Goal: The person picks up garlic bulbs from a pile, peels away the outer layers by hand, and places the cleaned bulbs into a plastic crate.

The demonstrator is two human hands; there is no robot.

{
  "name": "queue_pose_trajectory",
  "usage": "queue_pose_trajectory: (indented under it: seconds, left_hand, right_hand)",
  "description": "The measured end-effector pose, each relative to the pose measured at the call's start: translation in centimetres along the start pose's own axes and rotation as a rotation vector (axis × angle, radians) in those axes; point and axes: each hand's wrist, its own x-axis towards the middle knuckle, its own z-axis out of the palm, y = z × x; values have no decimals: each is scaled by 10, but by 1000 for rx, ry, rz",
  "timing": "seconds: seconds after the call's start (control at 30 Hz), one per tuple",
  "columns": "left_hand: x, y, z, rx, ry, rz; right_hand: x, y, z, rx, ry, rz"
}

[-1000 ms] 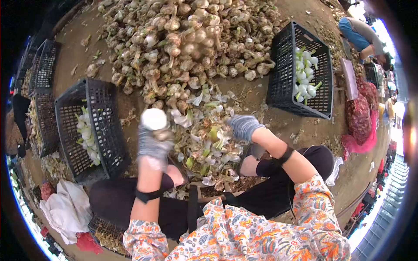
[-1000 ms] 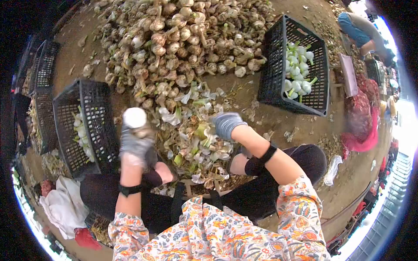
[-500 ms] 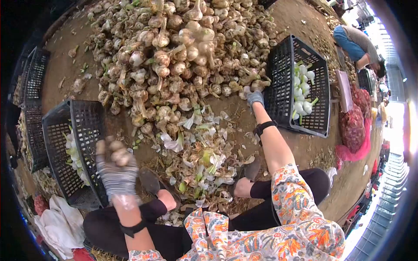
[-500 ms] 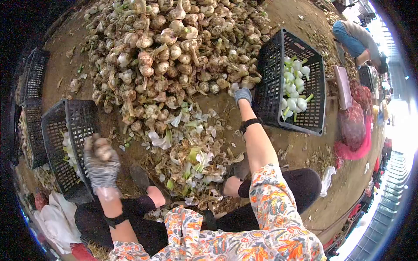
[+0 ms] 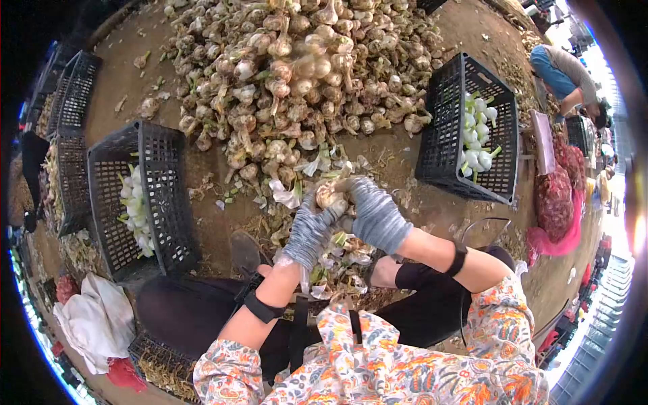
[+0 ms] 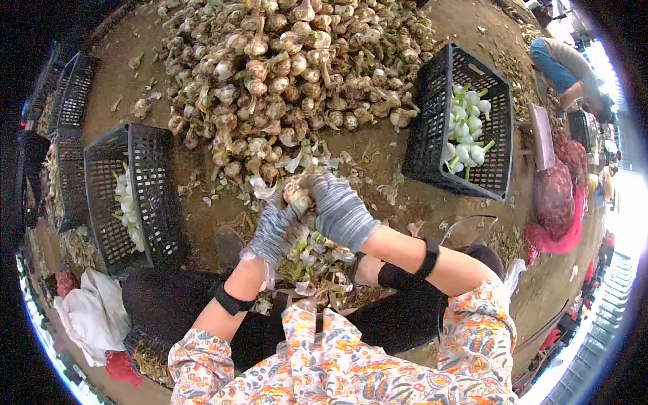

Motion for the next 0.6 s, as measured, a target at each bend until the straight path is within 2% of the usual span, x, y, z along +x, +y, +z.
queue_pose_trajectory:
  seconds: [0.03,0.07,0.1,0.17,0.23,0.27,0.3,0.37,0.43,0.5,0.53,0.57,0.6]
  left_hand:
    - [-6,4,6,20,-43,108]
    - [-12,10,9,20,-49,116]
    - [-19,20,10,112,-95,169]
    - [-32,31,23,206,-145,232]
    - [-42,31,38,112,-232,315]
    - [-46,31,43,145,-248,328]
    - [-50,32,46,151,-251,328]
    - [-55,35,50,375,-183,449]
    - [-59,40,49,433,-180,483]
    - [-60,44,46,616,-165,521]
    - [-63,50,49,594,-175,521]
    - [-63,53,50,596,-174,521]
    - [-62,55,50,547,-206,496]
  right_hand:
    - [-6,-2,-8,368,-9,116]
    - [-12,-4,-19,736,-19,229]
    - [-16,-7,-32,892,-21,377]
    - [-17,-18,-52,1094,-24,549]
    - [-22,-34,-61,1064,-65,578]
    - [-28,-33,-50,877,94,332]
    - [-30,-35,-51,880,100,331]
    - [-32,-41,-53,868,178,260]
    - [-33,-34,-55,825,164,212]
    - [-33,-28,-61,749,-11,284]
    - [-30,-39,-70,884,-28,309]
    - [-30,-38,-69,886,-28,308]
    - [-30,-36,-68,864,19,222]
